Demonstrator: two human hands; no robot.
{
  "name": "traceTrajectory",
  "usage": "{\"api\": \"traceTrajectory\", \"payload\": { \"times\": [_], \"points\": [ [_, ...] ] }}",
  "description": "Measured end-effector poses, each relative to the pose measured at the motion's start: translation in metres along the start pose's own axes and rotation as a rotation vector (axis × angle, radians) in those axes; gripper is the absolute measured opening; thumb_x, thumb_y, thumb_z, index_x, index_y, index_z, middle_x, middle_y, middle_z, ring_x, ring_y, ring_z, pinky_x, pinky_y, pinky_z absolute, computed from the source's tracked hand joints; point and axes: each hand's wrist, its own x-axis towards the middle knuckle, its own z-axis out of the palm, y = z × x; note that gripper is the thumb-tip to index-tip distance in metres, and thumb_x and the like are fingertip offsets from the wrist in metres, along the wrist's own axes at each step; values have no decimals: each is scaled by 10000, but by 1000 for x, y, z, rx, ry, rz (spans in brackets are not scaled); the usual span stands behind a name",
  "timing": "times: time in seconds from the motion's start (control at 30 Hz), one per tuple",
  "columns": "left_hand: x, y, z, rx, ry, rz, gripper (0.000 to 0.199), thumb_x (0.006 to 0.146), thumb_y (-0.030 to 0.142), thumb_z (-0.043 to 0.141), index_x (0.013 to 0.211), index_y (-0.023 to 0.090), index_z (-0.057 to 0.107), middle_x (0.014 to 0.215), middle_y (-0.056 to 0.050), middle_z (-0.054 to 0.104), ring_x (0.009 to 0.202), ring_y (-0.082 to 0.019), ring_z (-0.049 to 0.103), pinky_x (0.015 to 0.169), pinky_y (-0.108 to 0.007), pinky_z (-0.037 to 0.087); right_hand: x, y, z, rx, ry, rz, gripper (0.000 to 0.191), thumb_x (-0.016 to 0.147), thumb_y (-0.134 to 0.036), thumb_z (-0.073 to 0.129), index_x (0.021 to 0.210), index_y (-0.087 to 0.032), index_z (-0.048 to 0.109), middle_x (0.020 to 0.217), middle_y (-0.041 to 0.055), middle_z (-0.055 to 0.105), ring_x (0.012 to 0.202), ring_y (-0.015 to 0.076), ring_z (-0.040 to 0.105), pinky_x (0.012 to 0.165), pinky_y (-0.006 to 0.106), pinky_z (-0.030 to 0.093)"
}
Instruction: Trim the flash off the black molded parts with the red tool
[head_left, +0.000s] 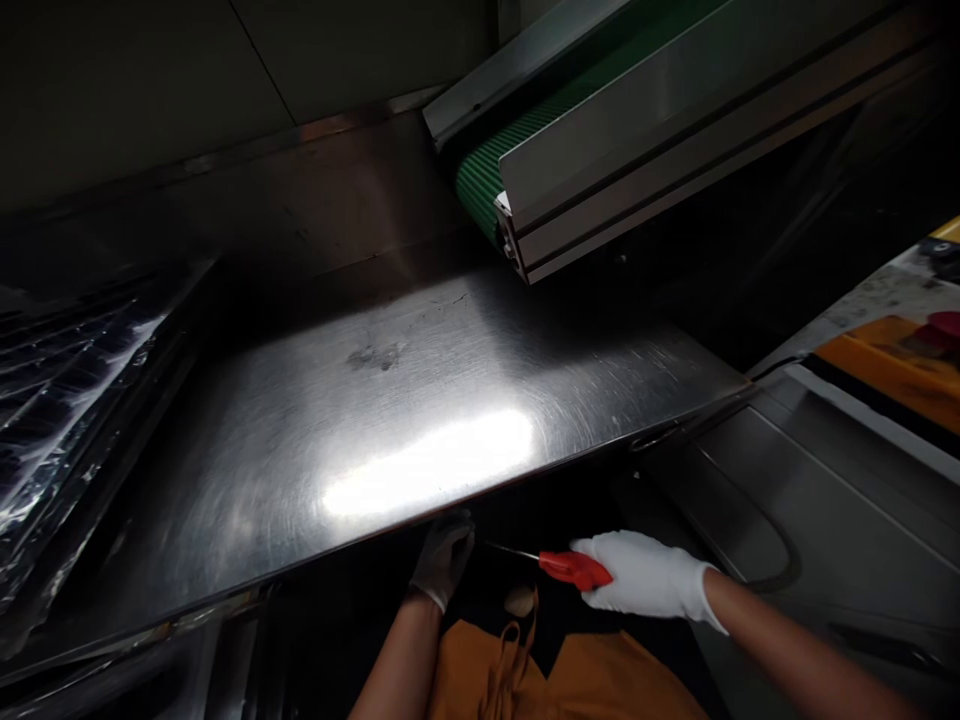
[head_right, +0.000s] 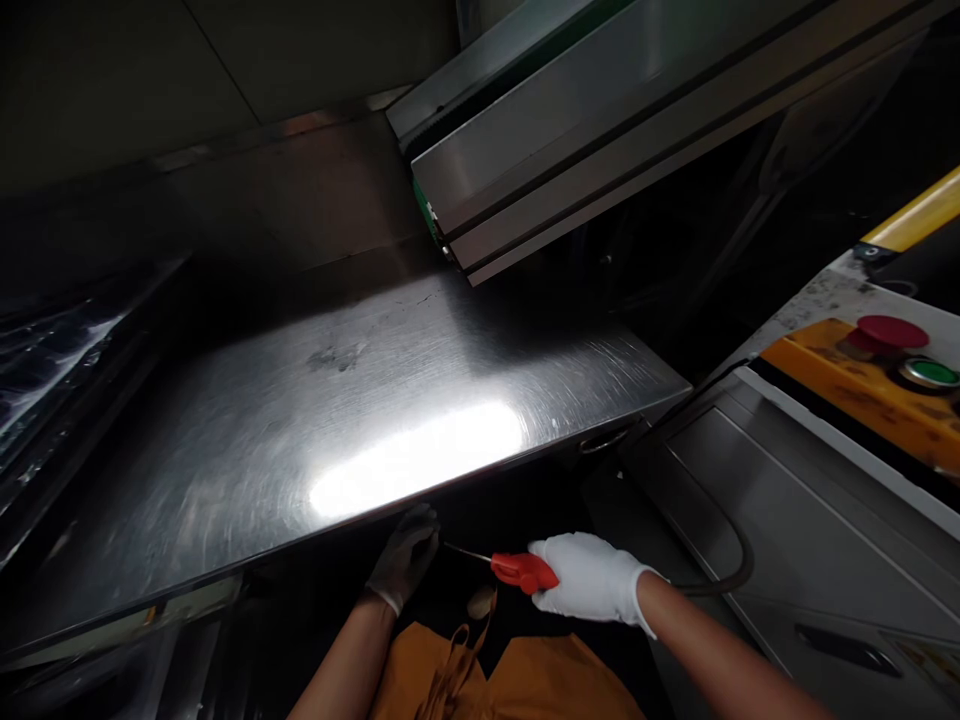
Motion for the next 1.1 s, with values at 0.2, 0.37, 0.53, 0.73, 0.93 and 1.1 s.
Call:
{"api": "traceTrajectory", "payload": {
  "times": [0.2,0.37,0.53,0.73,0.93,1.1],
  "points": [
    [-4,20,13,130,28,-177,252,736,149,608,980,192,656,889,-38,727,812,-197,689,761,-335,562,-10,5,-10,30,-68,-16,167,694,-337,609,829,-242,585,787,-13,673,692,186,613,581,271,367],
    [-13,32,18,307,-62,-73,450,779,77,514,1191,233,610,945,-46,728,858,-207,687,835,-368,532,-11,7,-14,-9,-20,9,157,703,-332,598,831,-241,593,798,-4,676,715,196,618,596,278,359],
    [-15,34,18,329,-89,-16,478,772,38,473,1173,246,630,899,-26,714,828,-195,676,824,-353,526,-8,9,-11,11,-34,-5,152,700,-328,603,816,-231,587,778,-10,660,690,178,596,592,270,347],
    [-13,29,17,335,-74,20,441,765,64,483,1134,247,641,899,-19,698,836,-191,661,819,-349,521,-6,3,-14,62,-43,10,158,696,-335,608,811,-229,588,775,-11,652,696,175,587,583,258,345],
    [-14,25,17,311,-19,49,279,756,118,490,923,239,678,881,-28,702,862,-220,659,886,-423,517,-5,5,-5,83,-67,-13,188,684,-349,623,842,-246,621,787,-3,669,728,199,615,620,281,401],
    [-26,23,16,249,17,-56,294,751,173,595,990,297,714,990,-61,712,994,-284,648,993,-489,490,-2,13,16,-14,4,24,297,728,-516,660,1000,-397,669,894,21,701,907,305,663,717,440,527]
  ]
}}
